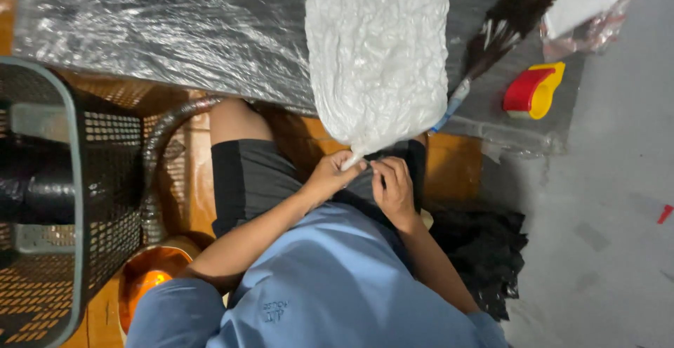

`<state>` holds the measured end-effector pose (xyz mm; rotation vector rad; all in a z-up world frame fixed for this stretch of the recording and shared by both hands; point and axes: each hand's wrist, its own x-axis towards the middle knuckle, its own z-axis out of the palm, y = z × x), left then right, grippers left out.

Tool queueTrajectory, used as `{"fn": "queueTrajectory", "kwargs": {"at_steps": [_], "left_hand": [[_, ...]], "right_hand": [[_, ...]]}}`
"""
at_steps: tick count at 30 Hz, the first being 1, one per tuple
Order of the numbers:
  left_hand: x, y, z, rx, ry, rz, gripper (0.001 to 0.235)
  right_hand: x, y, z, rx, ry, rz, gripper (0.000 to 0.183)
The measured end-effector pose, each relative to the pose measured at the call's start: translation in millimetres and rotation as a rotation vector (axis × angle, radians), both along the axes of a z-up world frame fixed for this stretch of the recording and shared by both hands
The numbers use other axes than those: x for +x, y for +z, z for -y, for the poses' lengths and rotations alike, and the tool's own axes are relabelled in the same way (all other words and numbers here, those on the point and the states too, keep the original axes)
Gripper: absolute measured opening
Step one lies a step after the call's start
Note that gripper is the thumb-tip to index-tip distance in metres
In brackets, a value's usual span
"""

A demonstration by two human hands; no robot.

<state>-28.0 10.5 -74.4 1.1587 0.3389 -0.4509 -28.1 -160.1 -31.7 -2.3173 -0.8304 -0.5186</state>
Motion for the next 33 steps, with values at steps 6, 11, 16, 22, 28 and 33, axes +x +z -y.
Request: {"fn": "queueTrajectory", "kwargs": {"at_steps": [6,11,16,22,28,33], "left_hand": [[2.7,-14.6,0.8,0.078,0.021,0.04,0.015],[0.2,-27.1,3.8,0.14,-0.012,0.038,0.013],[2.3,-36.0,4.9,0.19,-0.05,0.054,0.012],[4.3,-24.3,-1.3,0.22,-0.08,0.049,0.016],[0.4,-21.7,-1.0,0.152,-0.083,-0.004,0.021],[-1.3,-13.9,-3.9,0.13,-0.087,-0.009,0.023]], "right_hand": [[-5.3,-12.4,2.1,0.061,-0.06,-0.135,0.016],[-9.3,-56.4,24.5,0.626,-0.335,-0.772,0.017],[-5.1,-53.1,9.3,0.792,-0.323,-1.265,0.063],[-8.3,-46.4,7.3,0.787,-0.323,-1.358,0.033],[-1.5,-25.5,16.4,0.519,-0.225,-1.089,0.011],[-3.8,-26.3,11.5,0.543,-0.278,-1.079,0.016]]}}
